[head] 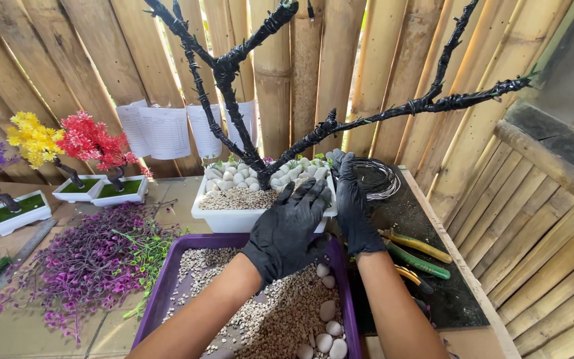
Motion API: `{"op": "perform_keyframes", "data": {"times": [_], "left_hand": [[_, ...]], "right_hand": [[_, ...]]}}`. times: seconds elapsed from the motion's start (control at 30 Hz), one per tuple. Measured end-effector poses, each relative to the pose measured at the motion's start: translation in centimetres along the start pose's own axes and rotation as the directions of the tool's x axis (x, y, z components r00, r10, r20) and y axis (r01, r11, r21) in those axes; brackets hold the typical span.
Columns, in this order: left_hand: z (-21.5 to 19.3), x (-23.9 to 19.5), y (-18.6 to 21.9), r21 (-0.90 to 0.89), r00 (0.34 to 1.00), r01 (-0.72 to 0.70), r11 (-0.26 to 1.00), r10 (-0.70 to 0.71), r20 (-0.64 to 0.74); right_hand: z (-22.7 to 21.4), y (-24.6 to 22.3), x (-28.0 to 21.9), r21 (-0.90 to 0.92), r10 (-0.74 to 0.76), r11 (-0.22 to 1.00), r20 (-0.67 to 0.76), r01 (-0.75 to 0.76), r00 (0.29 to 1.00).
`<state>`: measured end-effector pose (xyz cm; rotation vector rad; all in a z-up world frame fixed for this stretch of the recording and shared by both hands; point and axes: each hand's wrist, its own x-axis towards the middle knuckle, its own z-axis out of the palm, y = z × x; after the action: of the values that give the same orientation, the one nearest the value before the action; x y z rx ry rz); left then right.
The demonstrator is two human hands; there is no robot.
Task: The person arranges small white stones and gravel around the base of a black artificial bonsai tree in a white rectangular pot. They use gloved hands to scoop gravel from a purple tray and place it into the pot, then position the stones to create a decorative border.
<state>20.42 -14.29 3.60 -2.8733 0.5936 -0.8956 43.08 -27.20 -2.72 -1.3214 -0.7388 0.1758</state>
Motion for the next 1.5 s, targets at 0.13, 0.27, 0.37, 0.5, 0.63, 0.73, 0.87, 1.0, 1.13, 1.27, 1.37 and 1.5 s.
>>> {"op": "perform_keyframes", "data": {"times": [0.13,0.27,0.37,0.5,0.63,0.73,0.87,1.0,1.13,1.27,1.37,1.5], "left_hand": [[-2.1,0.1,0.2,0.117,0.995,0.09,0.989,-0.084,-0.05],[1.2,0.1,-0.1,0.122,0.997,0.072,0.99,-0.074,0.011],[-0.2,0.9,1.0,0.134,0.997,0.075,0.988,-0.077,0.008],[-1.1,1.1,0.7,0.125,0.995,0.093,0.988,-0.096,0.015],[-2.5,1.5,1.5,0.13,0.995,0.093,0.987,-0.096,0.022],[-1.3,1.4,0.2,0.195,0.995,0.097,0.976,-0.096,-0.011],[-2.1,0.8,0.3,0.232,0.995,0.103,0.967,-0.1,-0.025],[-0.3,1.3,-0.8,0.203,0.996,0.09,0.975,-0.087,-0.021],[-0.1,1.3,-0.8,0.187,0.996,0.089,0.978,-0.089,-0.011],[-0.9,1.3,-0.2,0.215,0.996,0.088,0.973,-0.09,-0.002],[-1.2,2.0,-0.1,0.178,0.985,0.114,0.977,-0.134,0.11],[0.0,2.7,0.1,0.167,0.973,0.112,0.98,-0.143,0.184]], "right_hand": [[1.0,-0.8,-1.4,-0.04,0.003,0.999,-0.022,-0.004,1.0],[2.2,-2.4,-2.0,-0.099,-0.018,0.995,-0.054,0.013,0.998],[2.9,-3.6,-2.1,-0.135,-0.023,0.991,-0.069,0.013,0.997],[3.7,-4.8,-2.6,-0.166,-0.03,0.986,-0.081,0.016,0.996],[4.4,-5.9,-3.3,-0.214,-0.038,0.977,-0.125,0.011,0.991],[5.1,-6.7,-3.3,-0.254,-0.041,0.967,-0.137,0.004,0.99],[5.9,-7.3,-4.0,-0.307,-0.033,0.951,-0.172,-0.022,0.985],[6.6,-8.5,-4.1,-0.348,-0.044,0.937,-0.184,-0.023,0.982],[7.4,-9.5,-4.5,-0.401,-0.049,0.915,-0.211,-0.041,0.976],[7.9,-10.4,-5.1,-0.444,-0.054,0.893,-0.253,-0.067,0.966],[8.7,-11.3,-5.5,-0.48,-0.068,0.875,-0.26,-0.068,0.963],[9.7,-12.6,-5.8,-0.512,-0.077,0.855,-0.268,-0.074,0.96]]}}
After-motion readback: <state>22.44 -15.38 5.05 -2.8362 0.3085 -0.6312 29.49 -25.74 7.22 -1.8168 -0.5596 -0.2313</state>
